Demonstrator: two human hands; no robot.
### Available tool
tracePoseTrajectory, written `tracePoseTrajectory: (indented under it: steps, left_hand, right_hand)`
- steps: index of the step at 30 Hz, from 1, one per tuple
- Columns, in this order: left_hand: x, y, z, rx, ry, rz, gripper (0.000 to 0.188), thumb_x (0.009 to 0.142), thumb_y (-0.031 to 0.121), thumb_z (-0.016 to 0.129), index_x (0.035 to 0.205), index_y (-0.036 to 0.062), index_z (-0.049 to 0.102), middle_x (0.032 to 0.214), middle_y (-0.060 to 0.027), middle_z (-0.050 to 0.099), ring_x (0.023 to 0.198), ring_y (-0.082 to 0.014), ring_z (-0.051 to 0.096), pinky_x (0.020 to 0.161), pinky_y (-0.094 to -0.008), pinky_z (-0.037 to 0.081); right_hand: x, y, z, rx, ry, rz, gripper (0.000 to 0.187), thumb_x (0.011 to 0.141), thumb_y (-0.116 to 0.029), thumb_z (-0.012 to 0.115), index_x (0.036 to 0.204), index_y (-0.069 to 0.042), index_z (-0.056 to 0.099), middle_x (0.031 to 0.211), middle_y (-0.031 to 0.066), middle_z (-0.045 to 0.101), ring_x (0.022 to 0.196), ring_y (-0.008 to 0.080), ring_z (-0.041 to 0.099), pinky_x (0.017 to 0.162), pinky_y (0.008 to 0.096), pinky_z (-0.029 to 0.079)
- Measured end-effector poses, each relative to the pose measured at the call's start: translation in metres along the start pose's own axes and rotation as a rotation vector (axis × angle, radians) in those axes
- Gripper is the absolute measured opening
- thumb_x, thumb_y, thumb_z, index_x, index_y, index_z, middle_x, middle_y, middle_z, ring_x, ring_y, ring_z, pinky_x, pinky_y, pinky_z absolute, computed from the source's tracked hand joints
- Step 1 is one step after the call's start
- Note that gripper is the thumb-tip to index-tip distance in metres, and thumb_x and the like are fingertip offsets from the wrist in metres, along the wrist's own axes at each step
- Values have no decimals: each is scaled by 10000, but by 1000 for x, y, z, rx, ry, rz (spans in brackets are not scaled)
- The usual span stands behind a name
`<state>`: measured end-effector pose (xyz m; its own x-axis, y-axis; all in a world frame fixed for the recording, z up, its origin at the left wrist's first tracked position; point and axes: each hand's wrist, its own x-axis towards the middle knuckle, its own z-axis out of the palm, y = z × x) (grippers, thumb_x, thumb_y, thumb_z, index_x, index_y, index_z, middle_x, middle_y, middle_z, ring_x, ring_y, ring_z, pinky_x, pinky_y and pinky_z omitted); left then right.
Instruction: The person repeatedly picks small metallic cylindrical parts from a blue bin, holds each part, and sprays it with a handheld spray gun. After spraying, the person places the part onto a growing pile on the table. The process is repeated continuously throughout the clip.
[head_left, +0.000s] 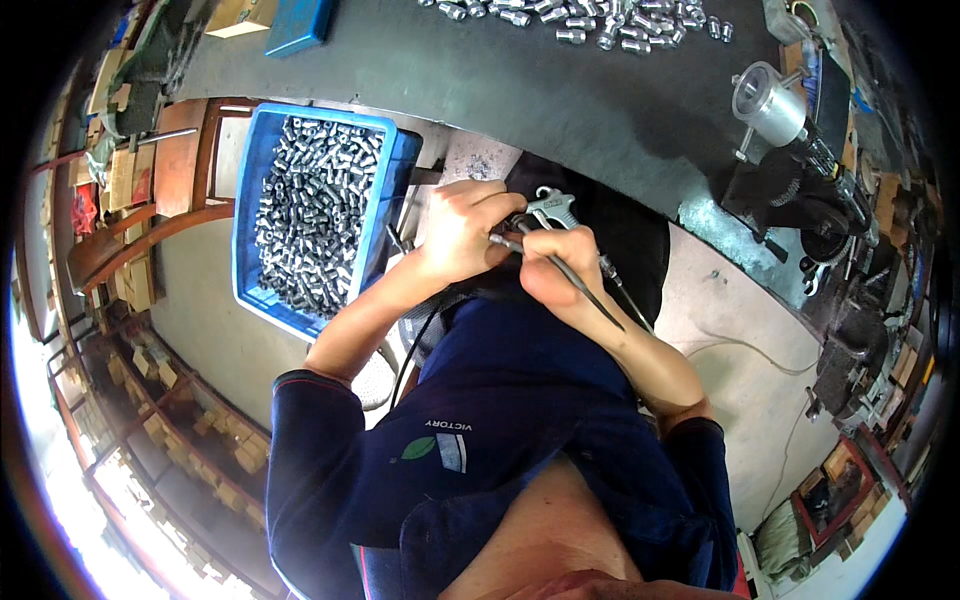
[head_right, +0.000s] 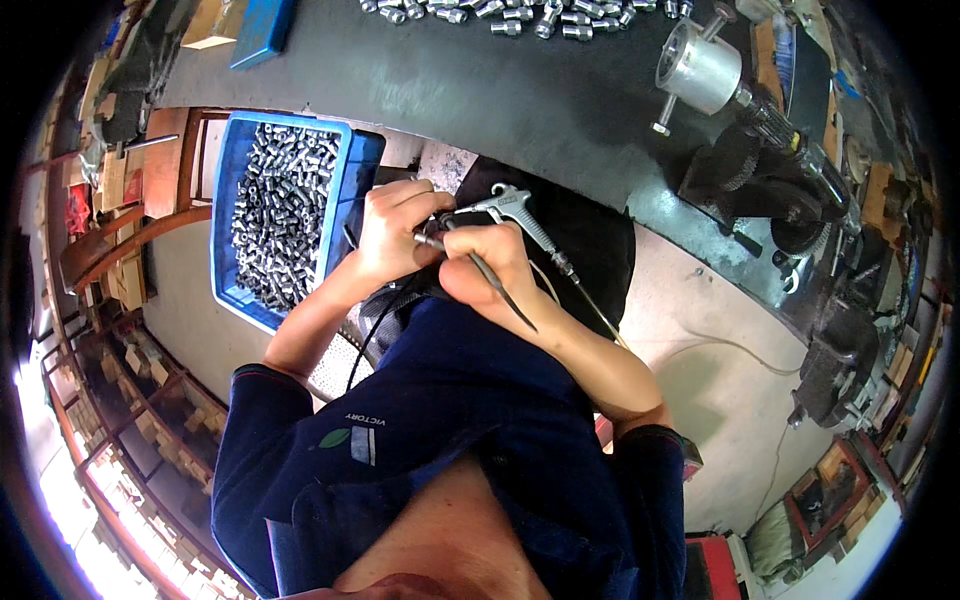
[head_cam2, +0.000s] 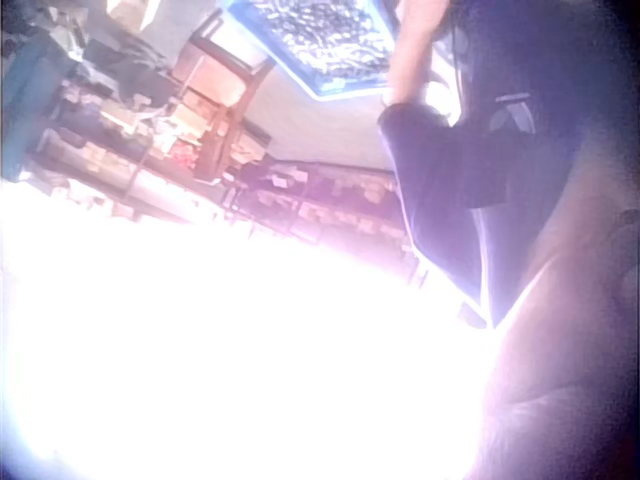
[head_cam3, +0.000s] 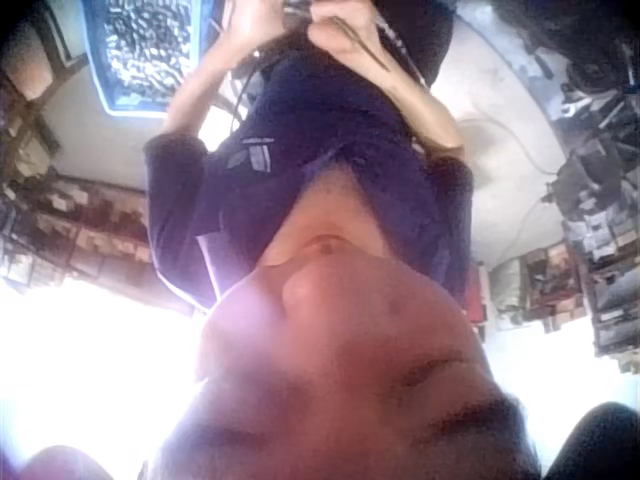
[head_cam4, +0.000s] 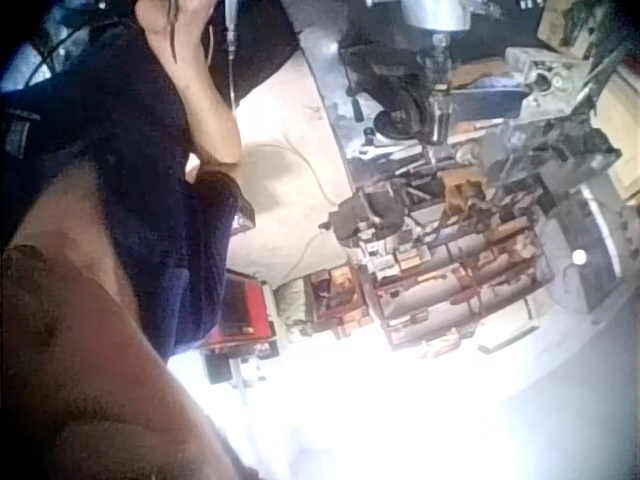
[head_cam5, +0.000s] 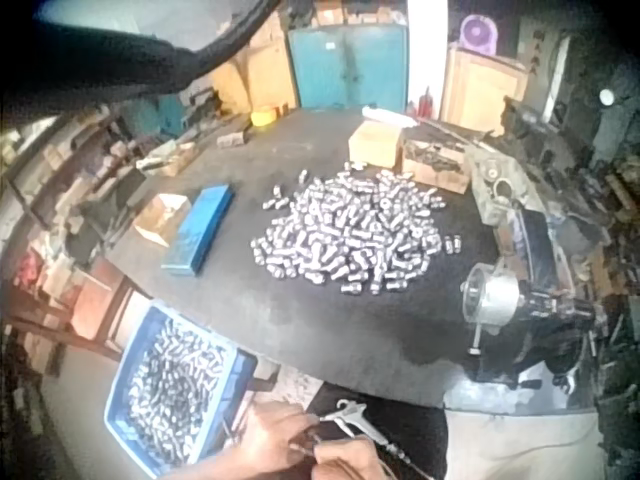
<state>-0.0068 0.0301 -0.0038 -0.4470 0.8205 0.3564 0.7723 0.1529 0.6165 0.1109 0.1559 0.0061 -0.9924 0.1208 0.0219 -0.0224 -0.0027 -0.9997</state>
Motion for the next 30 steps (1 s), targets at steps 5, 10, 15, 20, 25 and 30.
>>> tracePoseTrajectory:
  steps: [5,10,15,20,25,30]
  left_hand:
    - [6,-22,-15,73,70,-219,230,524,48,687,747,52,630,634,-69,564,477,-206,523,455,-300,422]
    - [35,-29,-32,109,117,-214,189,589,41,660,778,44,642,661,-73,597,463,-178,529,458,-287,425]
    - [113,-40,-5,137,82,-6,199,636,169,640,816,87,661,688,-103,635,633,-286,633,594,-379,511]
    - [218,-46,15,-322,94,-158,338,774,122,654,1084,1,600,741,-94,656,626,-120,622,596,-258,511]
    - [209,-38,-43,-762,285,-87,369,814,56,609,1155,-47,516,802,-109,653,609,-123,617,586,-248,504]
    - [100,-67,-96,-405,325,-404,362,863,148,614,1191,20,528,735,-74,658,702,-105,628,669,-234,489]
  right_hand:
    - [-13,-7,-17,23,16,-194,299,657,-50,559,529,-34,289,482,58,361,399,173,349,405,296,250]
    - [-35,-29,-28,42,88,-135,231,580,30,485,517,-30,271,463,76,358,405,148,365,407,273,236]
    - [-39,-25,-18,37,80,-112,229,606,13,484,515,-34,279,468,65,371,404,131,353,403,267,257]
    - [-45,-19,-20,129,119,-56,224,600,22,487,527,-24,280,478,62,364,433,120,358,414,261,251]
    - [-50,-8,-15,26,157,13,215,599,14,497,554,-19,289,499,65,316,427,142,352,437,277,259]
    - [-49,-12,-10,87,199,25,198,613,4,487,534,-10,306,478,72,391,420,141,397,427,251,304]
